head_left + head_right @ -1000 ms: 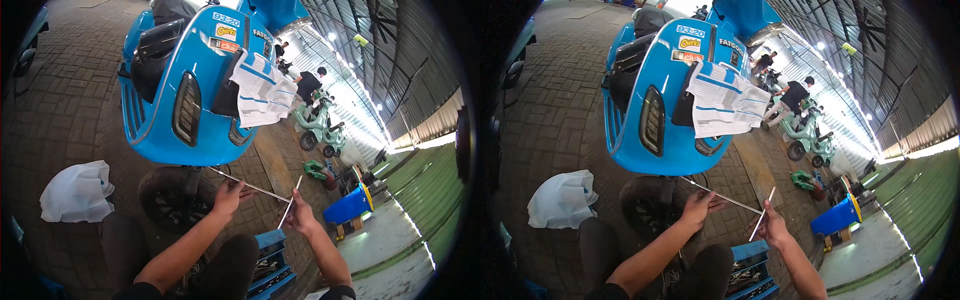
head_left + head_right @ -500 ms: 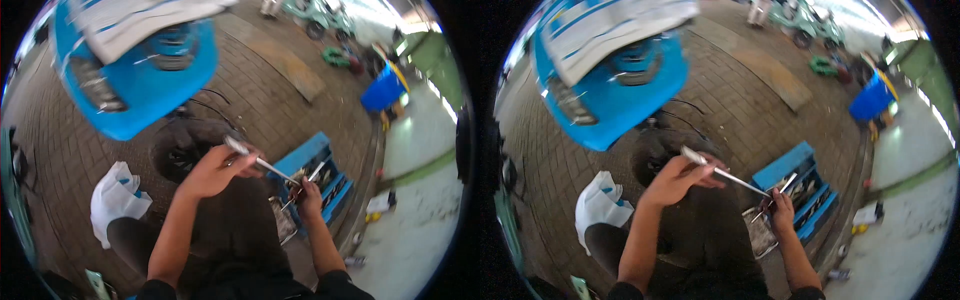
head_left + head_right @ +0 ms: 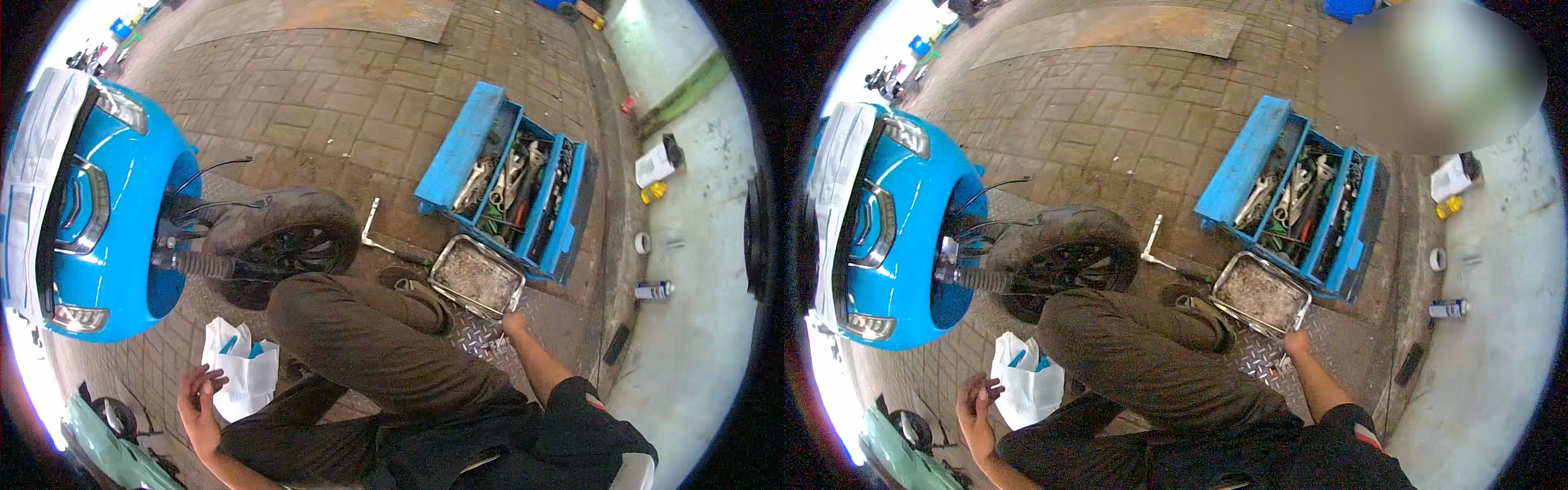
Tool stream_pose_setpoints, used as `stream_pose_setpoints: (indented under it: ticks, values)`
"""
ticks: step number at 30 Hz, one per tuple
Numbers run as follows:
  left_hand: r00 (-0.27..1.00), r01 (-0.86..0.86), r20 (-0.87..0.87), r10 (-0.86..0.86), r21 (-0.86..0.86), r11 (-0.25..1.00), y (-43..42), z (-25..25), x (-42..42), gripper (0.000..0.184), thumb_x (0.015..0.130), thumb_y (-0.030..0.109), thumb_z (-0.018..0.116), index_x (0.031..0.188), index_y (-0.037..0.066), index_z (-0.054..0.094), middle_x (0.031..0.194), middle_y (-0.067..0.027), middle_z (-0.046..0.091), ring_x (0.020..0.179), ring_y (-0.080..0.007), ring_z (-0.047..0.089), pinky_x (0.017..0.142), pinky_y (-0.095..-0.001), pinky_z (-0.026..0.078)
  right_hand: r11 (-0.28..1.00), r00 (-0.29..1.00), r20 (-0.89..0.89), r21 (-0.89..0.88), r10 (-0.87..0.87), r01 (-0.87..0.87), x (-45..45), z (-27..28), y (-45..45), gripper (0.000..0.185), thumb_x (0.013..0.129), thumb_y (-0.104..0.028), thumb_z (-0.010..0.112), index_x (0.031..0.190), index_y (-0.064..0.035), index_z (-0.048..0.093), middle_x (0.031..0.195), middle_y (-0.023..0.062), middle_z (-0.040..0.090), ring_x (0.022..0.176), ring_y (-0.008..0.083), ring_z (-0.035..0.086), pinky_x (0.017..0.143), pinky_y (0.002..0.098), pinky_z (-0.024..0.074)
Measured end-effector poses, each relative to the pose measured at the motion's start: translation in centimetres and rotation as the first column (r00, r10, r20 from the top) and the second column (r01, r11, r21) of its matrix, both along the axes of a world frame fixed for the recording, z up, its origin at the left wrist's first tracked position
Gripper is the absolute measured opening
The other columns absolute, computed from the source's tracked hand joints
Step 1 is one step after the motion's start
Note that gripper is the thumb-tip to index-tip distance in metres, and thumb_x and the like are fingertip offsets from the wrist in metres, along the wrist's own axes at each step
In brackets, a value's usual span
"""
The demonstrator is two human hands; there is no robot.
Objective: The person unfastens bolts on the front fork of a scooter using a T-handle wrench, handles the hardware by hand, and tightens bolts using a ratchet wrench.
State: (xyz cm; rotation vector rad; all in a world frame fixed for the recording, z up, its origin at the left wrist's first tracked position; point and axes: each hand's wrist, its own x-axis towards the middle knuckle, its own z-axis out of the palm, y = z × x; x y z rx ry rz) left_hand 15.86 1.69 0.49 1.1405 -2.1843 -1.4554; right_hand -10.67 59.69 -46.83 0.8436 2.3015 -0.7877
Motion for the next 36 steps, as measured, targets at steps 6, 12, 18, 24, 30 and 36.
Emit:
stream_pose_setpoints:
  ticks: [6, 12, 18, 24, 30, 36]
  values:
    - [0.967, -0.112, 0.193, 0.166, -0.262, 0.959, 1.9, -2.4, 2.7, 0.025, 0.103, 0.011, 0.065, 0.12, -0.007, 0.066, 0.1, -0.0167, 0.075, 0.09, -0.0223, 0.074, 0.081, -0.0338, 0.057, 0.746, 0.825, -0.17, 0.551, 0.539, -0.374, -5.1, 10.0, -9.8, 0.064, 0.087, -0.02, 0.071, 0.141, 0.0054, 0.047, 0.142, 0.0319, 0.049, 0.124, 0.0436, 0.058, 0.105, 0.0521, 0.0465]
    - [0.94, -0.005, 0.333, 0.079, -0.219, 0.976, 1.1, -3.1, 1.4, 0.025, 0.099, 0.013, 0.07, 0.12, 0.0, 0.068, 0.094, -0.0154, 0.078, 0.086, -0.0193, 0.075, 0.077, -0.0319, 0.057, 0.399, 0.277, -0.416, 0.241, 0.866, -0.885, -10.6, 7.1, -26.9, 0.06, 0.087, -0.02, 0.071, 0.138, 0.0025, 0.049, 0.128, 0.0266, 0.053, 0.121, 0.0456, 0.055, 0.099, 0.053, 0.0493]
    - [0.929, 0.003, 0.362, 0.077, -0.216, 0.976, 0.2, -3.9, 1.1, 0.024, 0.1, 0.017, 0.07, 0.119, 0.003, 0.068, 0.095, -0.0165, 0.077, 0.087, -0.0257, 0.075, 0.079, -0.0375, 0.058, 0.438, 0.371, -0.498, 0.02, 0.784, -0.899, -10.7, 2.4, -40.8, 0.037, 0.099, -0.009, 0.055, 0.134, 0.0013, 0.058, 0.129, 0.0246, 0.062, 0.118, 0.0429, 0.061, 0.099, 0.0522, 0.0481]
    - [0.923, -0.045, 0.357, 0.145, -0.276, 0.96, -0.7, -5.2, 2.9, 0.034, 0.098, 0.031, 0.068, 0.119, 0.005, 0.068, 0.1, -0.0183, 0.077, 0.094, -0.037, 0.074, 0.082, -0.0465, 0.057, 0.186, 0.109, -0.705, 0.033, 0.7, -0.982, -13.3, -6.1, -38.4, 0.067, 0.083, -0.019, 0.073, 0.141, 0.0071, 0.05, 0.121, 0.0281, 0.063, 0.108, 0.0471, 0.063, 0.093, 0.0539, 0.0521]
    - [0.893, -0.015, 0.424, 0.149, -0.303, 0.953, 0.5, -4.0, 3.4, 0.04, 0.102, 0.039, 0.063, 0.119, 0.004, 0.067, 0.101, -0.0191, 0.076, 0.095, -0.0395, 0.072, 0.085, -0.0485, 0.055, 0.254, 0.116, -0.651, 0.122, 0.751, -0.959, -15.6, -2.5, -33.8, 0.043, 0.091, -0.024, 0.07, 0.125, 0.0008, 0.063, 0.096, 0.0228, 0.07, 0.091, 0.0398, 0.069, 0.081, 0.048, 0.0551]
    - [0.933, 0.047, 0.346, 0.097, -0.386, 0.921, 0.4, -4.8, 3.5, 0.041, 0.1, 0.04, 0.065, 0.119, 0.003, 0.067, 0.103, -0.0179, 0.076, 0.097, -0.0404, 0.072, 0.085, -0.0495, 0.055, 0.21, 0.338, -0.756, -0.264, 0.56, -0.941, -21.1, 1.8, -29.8, 0.032, 0.098, -0.022, 0.068, 0.117, 0.0036, 0.065, 0.084, 0.0098, 0.069, 0.079, 0.0246, 0.066, 0.073, 0.0388, 0.053]
